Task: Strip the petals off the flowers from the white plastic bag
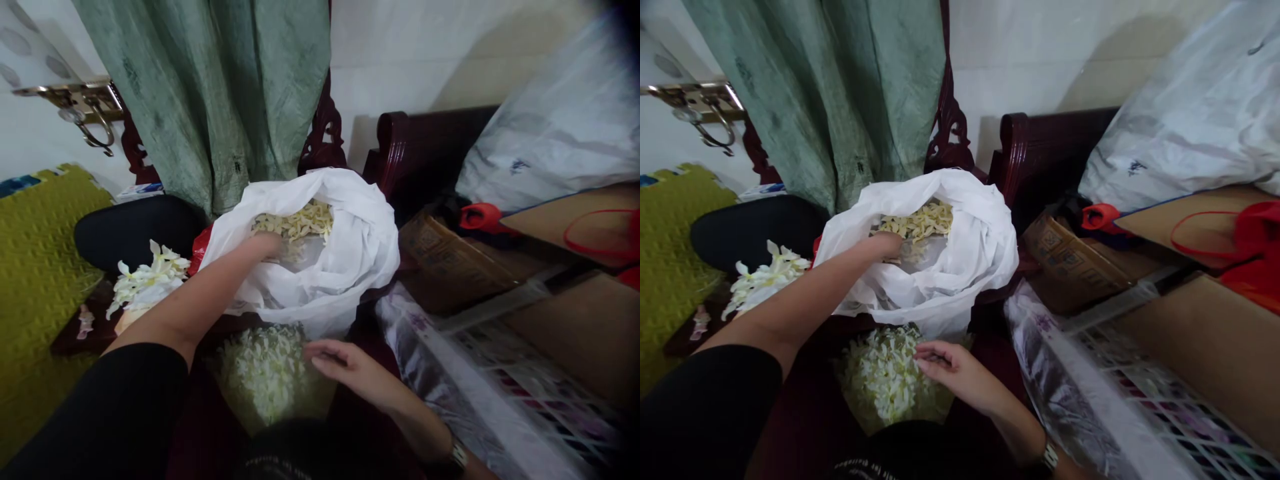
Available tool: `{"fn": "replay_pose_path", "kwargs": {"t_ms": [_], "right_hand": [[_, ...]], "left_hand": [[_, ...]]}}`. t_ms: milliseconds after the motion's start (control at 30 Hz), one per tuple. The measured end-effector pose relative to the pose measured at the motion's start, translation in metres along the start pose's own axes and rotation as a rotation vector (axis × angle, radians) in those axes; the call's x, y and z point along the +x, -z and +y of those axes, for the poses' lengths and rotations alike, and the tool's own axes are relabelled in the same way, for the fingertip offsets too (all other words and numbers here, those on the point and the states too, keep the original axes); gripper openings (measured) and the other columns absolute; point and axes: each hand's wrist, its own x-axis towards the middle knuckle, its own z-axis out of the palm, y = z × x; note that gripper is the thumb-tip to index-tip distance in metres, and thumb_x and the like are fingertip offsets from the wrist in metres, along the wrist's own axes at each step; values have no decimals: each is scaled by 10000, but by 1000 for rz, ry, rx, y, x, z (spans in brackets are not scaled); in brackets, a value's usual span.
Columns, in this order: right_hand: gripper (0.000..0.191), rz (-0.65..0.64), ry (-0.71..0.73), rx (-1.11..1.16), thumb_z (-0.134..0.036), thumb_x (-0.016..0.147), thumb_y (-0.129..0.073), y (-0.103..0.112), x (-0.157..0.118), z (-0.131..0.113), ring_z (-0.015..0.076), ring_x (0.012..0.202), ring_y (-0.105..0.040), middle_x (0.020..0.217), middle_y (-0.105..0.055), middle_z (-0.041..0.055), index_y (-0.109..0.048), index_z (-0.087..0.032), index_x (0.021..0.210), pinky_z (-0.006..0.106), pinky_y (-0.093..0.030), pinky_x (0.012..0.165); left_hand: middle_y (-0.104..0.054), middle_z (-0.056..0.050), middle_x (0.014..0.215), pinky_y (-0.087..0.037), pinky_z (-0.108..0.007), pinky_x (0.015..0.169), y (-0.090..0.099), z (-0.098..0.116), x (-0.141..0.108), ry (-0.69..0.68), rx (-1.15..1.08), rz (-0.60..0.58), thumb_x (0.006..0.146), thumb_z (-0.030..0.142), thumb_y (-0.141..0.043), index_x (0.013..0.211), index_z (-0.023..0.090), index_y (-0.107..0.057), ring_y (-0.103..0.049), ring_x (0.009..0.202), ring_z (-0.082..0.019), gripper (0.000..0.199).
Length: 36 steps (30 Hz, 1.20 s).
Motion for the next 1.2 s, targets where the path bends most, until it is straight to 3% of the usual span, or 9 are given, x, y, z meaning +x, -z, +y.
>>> {"fn": "replay_pose_path", "kwargs": {"t_ms": [133, 300, 467, 567, 633, 733, 833, 1033, 1200], "right_hand": [[429, 116, 15, 88, -569, 805, -766, 9, -8, -10, 284, 1069, -719, 1092, -788, 93, -779, -252, 1094, 485, -521, 1031], [343, 304, 152, 247, -514, 789, -806, 12, -6, -24, 243, 917, -747, 990, -805, 75, -796, -261, 1020, 435, -578, 935], [304, 342, 269, 287, -469, 811, -800, 9, 1, -37, 219, 856, -742, 938, -803, 71, -796, -245, 1017, 387, -598, 840], [280, 333, 276, 296, -453, 815, -801, 8, 3, -39, 204, 843, -738, 919, -804, 63, -800, -249, 1007, 359, -596, 816], [267, 328, 262, 294, -446, 820, -799, 7, 2, -38, 198, 827, -734, 917, -804, 61, -802, -251, 1002, 349, -595, 798], [269, 326, 235, 294, -448, 820, -798, 7, 1, -33, 196, 805, -728, 912, -803, 63, -804, -245, 996, 349, -594, 782], [278, 336, 214, 299, -453, 815, -802, 8, -1, -29, 192, 796, -727, 903, -802, 65, -804, -236, 989, 342, -591, 778], [273, 359, 226, 315, -438, 818, -804, 11, -1, -27, 187, 788, -728, 900, -803, 58, -801, -233, 998, 338, -587, 784], [216, 378, 375, 351, -381, 859, -772, 7, 6, -41, 192, 856, -738, 936, -801, 39, -784, -274, 1046, 351, -594, 820]], "left_hand": [[-682, -114, 1199, -548, -471, 963, -4, -7, 4, 102, 20, 2, 944, 387, -656, 1173, 129, -660, -666, 1095, -242, 345], [-742, -163, 1128, -548, -364, 818, 3, -18, -1, 107, -99, 140, 855, 449, -683, 1116, 114, -731, -710, 986, -296, 427], [-781, -135, 1023, -515, -283, 720, 9, -25, -7, 65, -202, 188, 905, 516, -556, 1066, 150, -773, -715, 840, -235, 456], [-773, -171, 986, -526, -325, 801, 6, -24, -7, 85, -152, 138, 839, 540, -663, 1018, 110, -782, -713, 898, -283, 481], [-760, -175, 976, -535, -368, 862, 2, -22, -5, 110, -94, 55, 785, 454, -770, 984, 93, -773, -707, 952, -306, 412], [-719, -114, 1092, -561, -421, 906, -6, -18, 0, 134, -36, -63, 881, 373, -728, 1090, 123, -706, -689, 1018, -252, 326], [-669, -98, 1205, -574, -444, 918, -10, -16, 4, 151, -29, -81, 951, 361, -652, 1195, 138, -647, -668, 1073, -238, 331], [-706, -117, 1130, -556, -425, 907, -6, -18, 0, 160, -144, 55, 899, 350, -701, 1074, 134, -701, -678, 1042, -258, 278], [-746, -173, 980, -521, -385, 826, -1, -20, -4, 158, -333, 264, 751, 273, -748, 850, 134, -744, -689, 975, -341, 170]]}}
